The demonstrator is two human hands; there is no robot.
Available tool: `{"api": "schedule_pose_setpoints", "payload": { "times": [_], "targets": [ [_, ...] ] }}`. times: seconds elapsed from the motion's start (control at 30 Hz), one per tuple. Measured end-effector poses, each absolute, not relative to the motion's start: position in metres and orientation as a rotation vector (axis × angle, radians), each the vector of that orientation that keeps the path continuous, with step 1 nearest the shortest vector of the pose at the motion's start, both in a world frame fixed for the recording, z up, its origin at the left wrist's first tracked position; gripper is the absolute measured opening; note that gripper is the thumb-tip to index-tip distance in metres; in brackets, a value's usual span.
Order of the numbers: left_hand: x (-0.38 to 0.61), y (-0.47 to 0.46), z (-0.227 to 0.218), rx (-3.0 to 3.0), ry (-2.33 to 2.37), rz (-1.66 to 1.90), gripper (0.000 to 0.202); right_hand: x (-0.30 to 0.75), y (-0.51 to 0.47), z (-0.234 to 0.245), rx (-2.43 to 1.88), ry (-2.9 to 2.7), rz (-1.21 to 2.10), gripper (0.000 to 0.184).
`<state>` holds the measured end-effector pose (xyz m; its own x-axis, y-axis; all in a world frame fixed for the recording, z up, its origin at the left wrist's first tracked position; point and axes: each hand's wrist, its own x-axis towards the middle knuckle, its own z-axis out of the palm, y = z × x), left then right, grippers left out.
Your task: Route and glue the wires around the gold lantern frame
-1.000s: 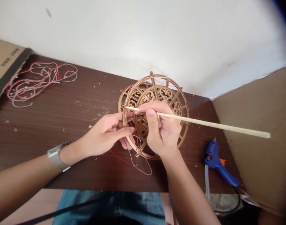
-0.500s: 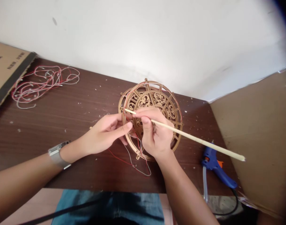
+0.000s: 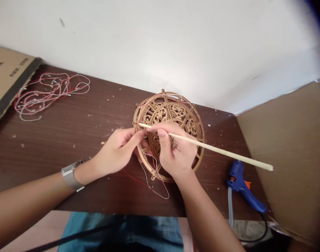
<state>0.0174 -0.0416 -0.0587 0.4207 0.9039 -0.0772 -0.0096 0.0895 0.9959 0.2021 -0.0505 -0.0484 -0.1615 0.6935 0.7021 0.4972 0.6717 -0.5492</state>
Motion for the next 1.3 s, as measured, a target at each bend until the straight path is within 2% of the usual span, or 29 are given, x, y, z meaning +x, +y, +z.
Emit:
{"api": "schedule_pose_setpoints", "payload": {
  "times": [0.5, 0.87, 1.03, 1.3],
  "targets": [
    [0.018, -0.042, -0.059, 1.252, 0.873, 0.804, 0.039, 0.199, -0.052, -0.051, -0.969, -1.779, 0.093, 0.015],
    [0.019, -0.044, -0.06, 1.19, 0.871, 0.771, 0.043, 0.201, -0.052, -0.053, -1.032, -1.626, 0.221, 0.017],
    [0.019, -0.044, -0.06, 1.19, 0.871, 0.768, 0.04, 0.202, -0.05, -0.053, -0.92, -1.681, 0.332, 0.017],
    [0.021, -0.043, -0.056, 1.158, 0.916, 0.756, 0.04, 0.215, -0.044, -0.053, -1.055, -1.627, 0.181, 0.036]
  ]
}}
